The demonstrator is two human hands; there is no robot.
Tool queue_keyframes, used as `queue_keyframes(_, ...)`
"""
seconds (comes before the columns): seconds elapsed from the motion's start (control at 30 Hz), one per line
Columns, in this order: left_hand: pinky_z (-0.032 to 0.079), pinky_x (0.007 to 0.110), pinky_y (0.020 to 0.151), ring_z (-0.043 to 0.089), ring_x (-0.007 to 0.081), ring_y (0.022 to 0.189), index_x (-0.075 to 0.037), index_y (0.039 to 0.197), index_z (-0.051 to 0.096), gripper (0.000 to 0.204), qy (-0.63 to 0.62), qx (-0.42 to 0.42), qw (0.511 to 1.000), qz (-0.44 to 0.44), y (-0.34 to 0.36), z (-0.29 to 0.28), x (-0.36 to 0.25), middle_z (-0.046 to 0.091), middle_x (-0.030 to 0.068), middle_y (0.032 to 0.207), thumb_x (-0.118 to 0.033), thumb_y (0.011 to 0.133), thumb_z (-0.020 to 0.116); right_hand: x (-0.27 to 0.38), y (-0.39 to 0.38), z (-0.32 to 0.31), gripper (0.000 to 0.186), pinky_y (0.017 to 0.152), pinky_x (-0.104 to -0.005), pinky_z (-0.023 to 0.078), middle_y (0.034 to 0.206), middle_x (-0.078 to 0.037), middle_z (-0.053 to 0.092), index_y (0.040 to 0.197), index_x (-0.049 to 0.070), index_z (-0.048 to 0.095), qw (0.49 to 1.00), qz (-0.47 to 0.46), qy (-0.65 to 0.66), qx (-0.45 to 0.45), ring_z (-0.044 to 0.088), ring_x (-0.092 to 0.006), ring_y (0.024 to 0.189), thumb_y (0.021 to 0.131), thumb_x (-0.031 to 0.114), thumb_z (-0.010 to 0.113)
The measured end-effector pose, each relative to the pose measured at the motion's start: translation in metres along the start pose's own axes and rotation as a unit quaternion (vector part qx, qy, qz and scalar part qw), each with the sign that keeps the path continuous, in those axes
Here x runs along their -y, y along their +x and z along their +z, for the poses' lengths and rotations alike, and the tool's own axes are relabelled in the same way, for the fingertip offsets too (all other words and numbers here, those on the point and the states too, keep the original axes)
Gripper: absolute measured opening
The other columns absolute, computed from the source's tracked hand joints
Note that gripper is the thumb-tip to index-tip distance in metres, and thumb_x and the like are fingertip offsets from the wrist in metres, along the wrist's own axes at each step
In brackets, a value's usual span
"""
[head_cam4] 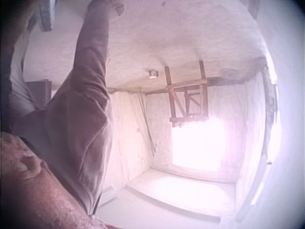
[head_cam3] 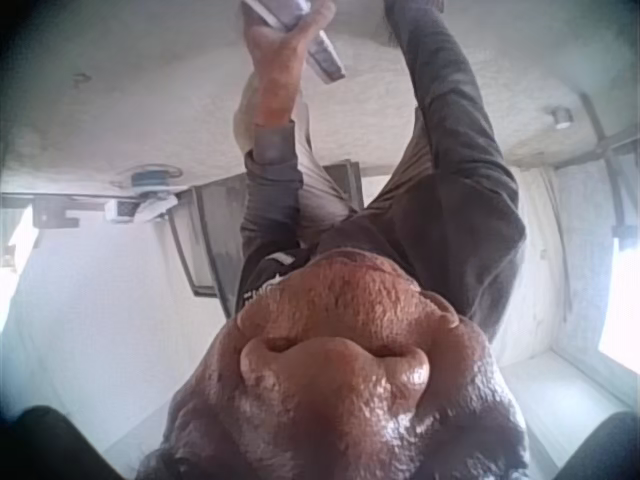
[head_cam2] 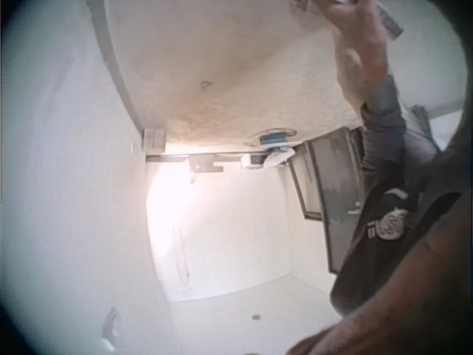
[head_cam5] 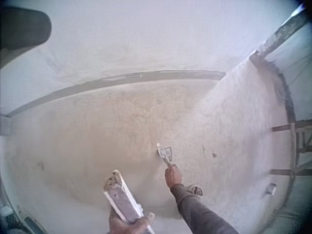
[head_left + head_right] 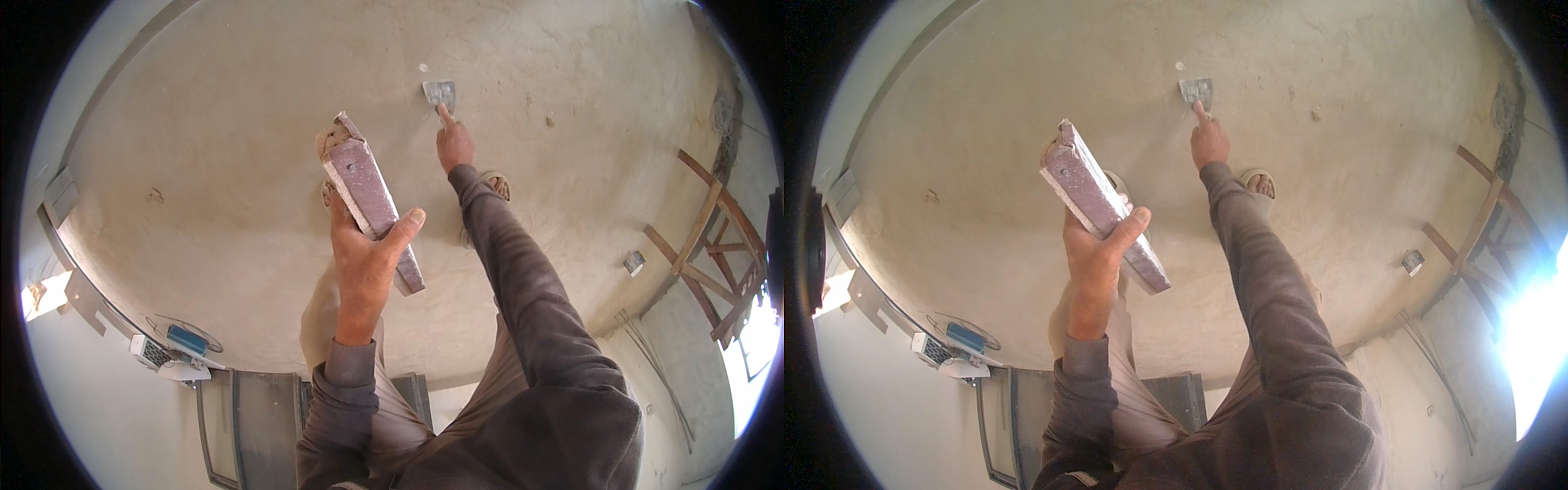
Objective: The person smooths a curved wall surface using a sanding block and then uses a putty knife to scrape and smooth the floor. The person walks around the room while carrying the tools.
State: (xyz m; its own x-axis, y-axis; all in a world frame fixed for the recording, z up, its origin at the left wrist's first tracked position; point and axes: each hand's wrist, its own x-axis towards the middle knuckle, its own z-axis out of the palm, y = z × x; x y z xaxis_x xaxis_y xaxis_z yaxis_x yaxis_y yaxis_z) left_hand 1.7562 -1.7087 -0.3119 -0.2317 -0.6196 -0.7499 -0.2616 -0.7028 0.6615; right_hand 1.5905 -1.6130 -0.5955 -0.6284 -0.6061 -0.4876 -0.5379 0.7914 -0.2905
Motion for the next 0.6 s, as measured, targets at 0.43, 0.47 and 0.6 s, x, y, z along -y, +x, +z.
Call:
queue_keyframes(0.43,0.050,0.028,0.075,0.054,0.0119,0.085,0.000,0.123,0.046,0.059,0.024,0.023,0.999,-0.010,0.000,-0.003,-0.006,0.053,0.0042,0.100,-0.015,0.078,0.081,0.016,0.037,-0.017,0.053,0.075,-0.0480,0.053,0.093,-0.017,0.066,0.141,0.028,0.051,0.999,-0.038,-0.023,-0.028,0.066,-0.0354,0.087,0.090,0.012,0.051)
queue_keyframes(0.47,0.050,0.028,0.075,0.055,0.0119,0.085,0.000,0.124,0.046,0.059,0.033,0.021,0.999,-0.013,-0.005,-0.005,-0.005,0.053,0.0041,0.100,-0.015,0.078,0.081,0.018,0.033,-0.020,0.053,0.075,-0.0481,0.053,0.093,-0.018,0.066,0.141,0.028,0.051,0.998,-0.046,-0.027,-0.025,0.066,-0.0353,0.088,0.091,0.012,0.051)
queue_keyframes(0.6,0.050,0.027,0.075,0.055,0.0116,0.084,-0.001,0.124,0.046,0.060,0.028,0.025,0.999,-0.018,0.006,-0.007,-0.006,0.054,0.0038,0.101,-0.013,0.078,0.081,-0.002,0.006,-0.008,0.051,0.076,-0.0481,0.053,0.094,-0.019,0.066,0.140,0.026,0.052,0.999,-0.002,-0.033,0.008,0.066,-0.0356,0.088,0.091,0.013,0.053)
